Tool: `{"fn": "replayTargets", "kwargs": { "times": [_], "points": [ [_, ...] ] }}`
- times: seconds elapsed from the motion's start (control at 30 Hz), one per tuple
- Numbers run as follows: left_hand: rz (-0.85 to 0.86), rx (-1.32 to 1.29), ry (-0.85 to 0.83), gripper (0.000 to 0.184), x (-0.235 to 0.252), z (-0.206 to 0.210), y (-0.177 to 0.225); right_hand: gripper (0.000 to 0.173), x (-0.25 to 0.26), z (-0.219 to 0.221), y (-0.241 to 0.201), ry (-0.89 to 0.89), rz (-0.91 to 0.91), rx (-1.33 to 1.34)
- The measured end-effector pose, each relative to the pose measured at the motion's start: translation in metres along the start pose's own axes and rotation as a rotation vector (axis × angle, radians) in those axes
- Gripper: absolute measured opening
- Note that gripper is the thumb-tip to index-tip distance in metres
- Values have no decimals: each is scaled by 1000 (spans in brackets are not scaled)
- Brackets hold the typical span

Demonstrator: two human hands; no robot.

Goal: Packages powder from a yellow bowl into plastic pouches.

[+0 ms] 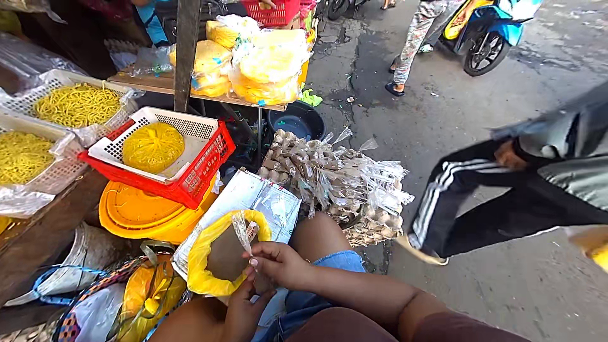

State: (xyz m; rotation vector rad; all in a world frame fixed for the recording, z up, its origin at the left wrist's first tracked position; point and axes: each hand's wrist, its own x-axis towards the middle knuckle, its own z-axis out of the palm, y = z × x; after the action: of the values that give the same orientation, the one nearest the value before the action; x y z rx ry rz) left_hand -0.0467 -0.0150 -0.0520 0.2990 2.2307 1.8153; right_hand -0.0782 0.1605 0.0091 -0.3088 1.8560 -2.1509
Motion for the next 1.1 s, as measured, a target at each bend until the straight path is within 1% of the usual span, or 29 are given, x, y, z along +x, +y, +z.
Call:
{"fn": "replayTargets", "kwargs": {
  "times": [0.1,0.2,0.23,0.27,0.3,0.33,0.37,0.43,0.5,0.57,0.67,0.7,0.73,0.83,0.87,0.93,1.0,1.07,1.1],
  "points": [
    [-73,-42,-48,32,-3,3,-4,24,-4,-8,-4,52,-59,-17],
    [-95,1,-96,34,-6,4,-4,22,-10,-23,-6,57,-138,-126],
    [-87,29,-111,42,-5,3,-2,22,-12,-28,-8,60,-159,-179],
    [-81,62,-136,57,-4,1,-1,21,-13,-33,-13,86,-183,-247],
    [-67,94,-158,70,-3,-1,1,22,-13,-40,-21,128,-202,-322],
    [-35,119,-153,77,-1,-3,-1,22,-12,-48,-32,180,-211,-398],
    [-1,138,-114,78,-1,-5,-5,22,-10,-59,-44,238,-221,-465],
    [-5,147,30,69,-2,-10,-12,21,1,-83,-60,385,-250,-557],
    [-16,150,167,62,-3,-16,-20,20,14,-111,-74,517,-210,-632],
    [-38,131,238,58,-4,-23,-22,18,25,-142,-83,598,-194,-740],
    [-28,116,288,54,-9,-27,-22,20,33,-194,-76,723,-286,-919],
    [-26,101,299,53,-11,-28,-21,21,33,-211,-69,766,-264,-925],
    [-26,87,310,51,-13,-27,-22,23,33,-228,-59,806,-198,-898],
    [-39,68,310,48,-18,-24,-25,28,24,-268,-18,928,99,-723],
    [-46,69,303,47,-19,-24,-26,29,18,-276,-5,970,151,-669],
    [-50,78,296,45,-21,-24,-26,30,6,-279,10,1051,153,-577],
    [-47,84,294,44,-23,-26,-27,31,-4,-274,13,1112,122,-506],
    [-47,95,299,43,-21,-32,-28,36,-12,-265,11,1165,66,-507],
    [-45,104,312,43,-19,-35,-26,41,-16,-257,7,1184,20,-554]
  ]
}}
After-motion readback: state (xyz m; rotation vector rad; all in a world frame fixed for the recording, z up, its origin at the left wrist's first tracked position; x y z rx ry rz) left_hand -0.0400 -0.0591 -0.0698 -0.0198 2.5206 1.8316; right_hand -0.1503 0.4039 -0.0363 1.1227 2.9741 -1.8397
